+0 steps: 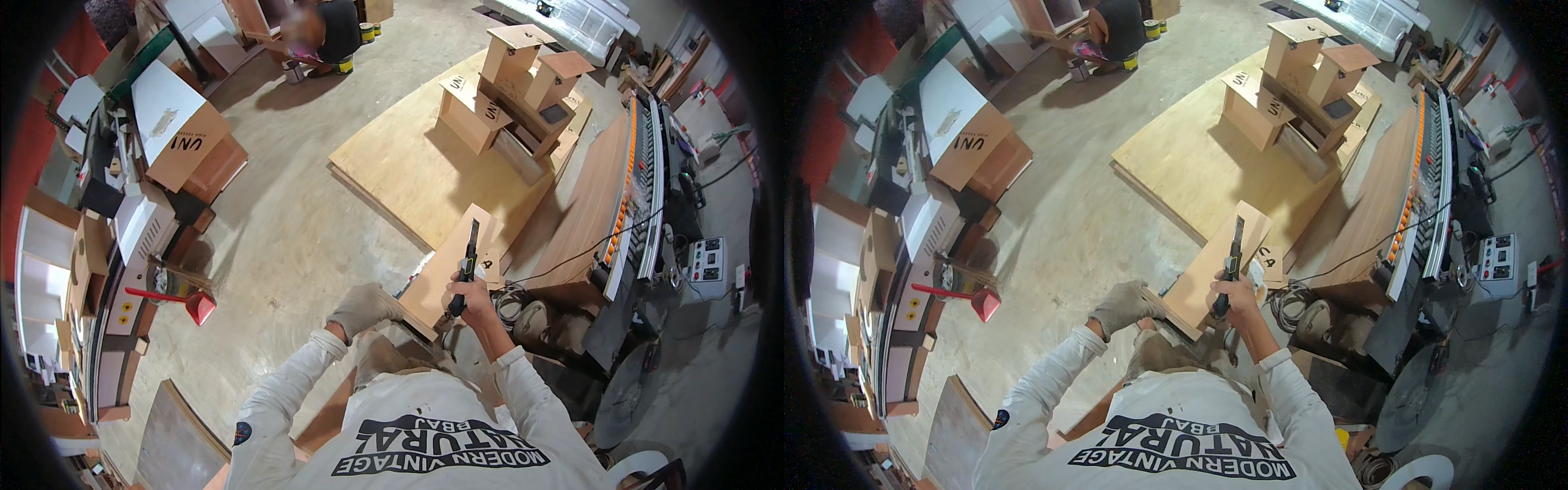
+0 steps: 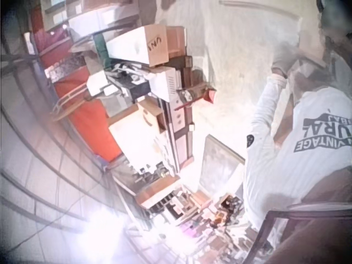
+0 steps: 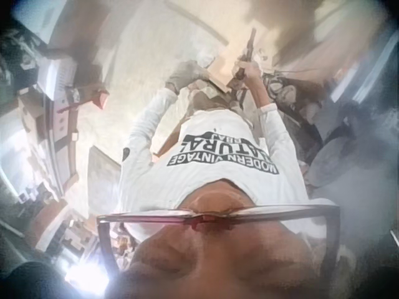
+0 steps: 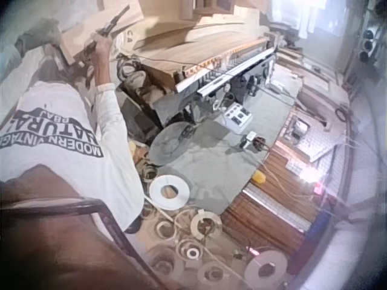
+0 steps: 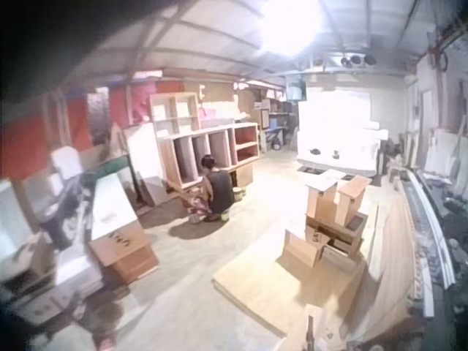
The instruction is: The person assembles small wooden boxes by peeling protective film, applying hot glue to edges, and joining panels. They use a yellow glue gun and a scraper to smooth surfaces, working on multiple box units in a cluttered workshop.
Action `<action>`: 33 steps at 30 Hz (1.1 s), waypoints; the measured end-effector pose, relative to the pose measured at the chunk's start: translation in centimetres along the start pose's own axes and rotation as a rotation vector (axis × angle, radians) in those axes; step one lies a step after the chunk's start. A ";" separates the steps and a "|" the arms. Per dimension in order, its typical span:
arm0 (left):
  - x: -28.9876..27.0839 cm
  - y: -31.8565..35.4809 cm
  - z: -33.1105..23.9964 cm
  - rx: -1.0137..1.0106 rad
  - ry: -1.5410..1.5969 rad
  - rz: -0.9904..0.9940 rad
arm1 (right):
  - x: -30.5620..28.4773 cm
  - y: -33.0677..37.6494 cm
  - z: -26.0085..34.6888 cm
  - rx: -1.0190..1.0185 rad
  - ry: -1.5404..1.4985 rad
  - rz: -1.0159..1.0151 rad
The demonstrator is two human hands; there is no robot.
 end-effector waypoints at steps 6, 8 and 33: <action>-11.3 -4.9 3.2 0.036 0.026 0.056 | 11.6 -2.1 2.8 -0.008 0.027 -0.096; -14.4 -6.1 3.6 -0.023 -0.024 0.114 | 14.7 -2.2 4.3 -0.013 0.011 -0.118; -17.9 -46.5 21.6 -0.080 0.020 -0.051 | 28.2 -46.3 -0.9 0.095 -0.052 -0.127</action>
Point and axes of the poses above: each hand's wrist, its own y-axis away from the middle knuckle, its own x-axis out of the palm, z = x × y, the point moved 1 cm from there along -y, towards the middle knuckle, and after that the axes turned 10 degrees about -z, right-handed, at the moved point
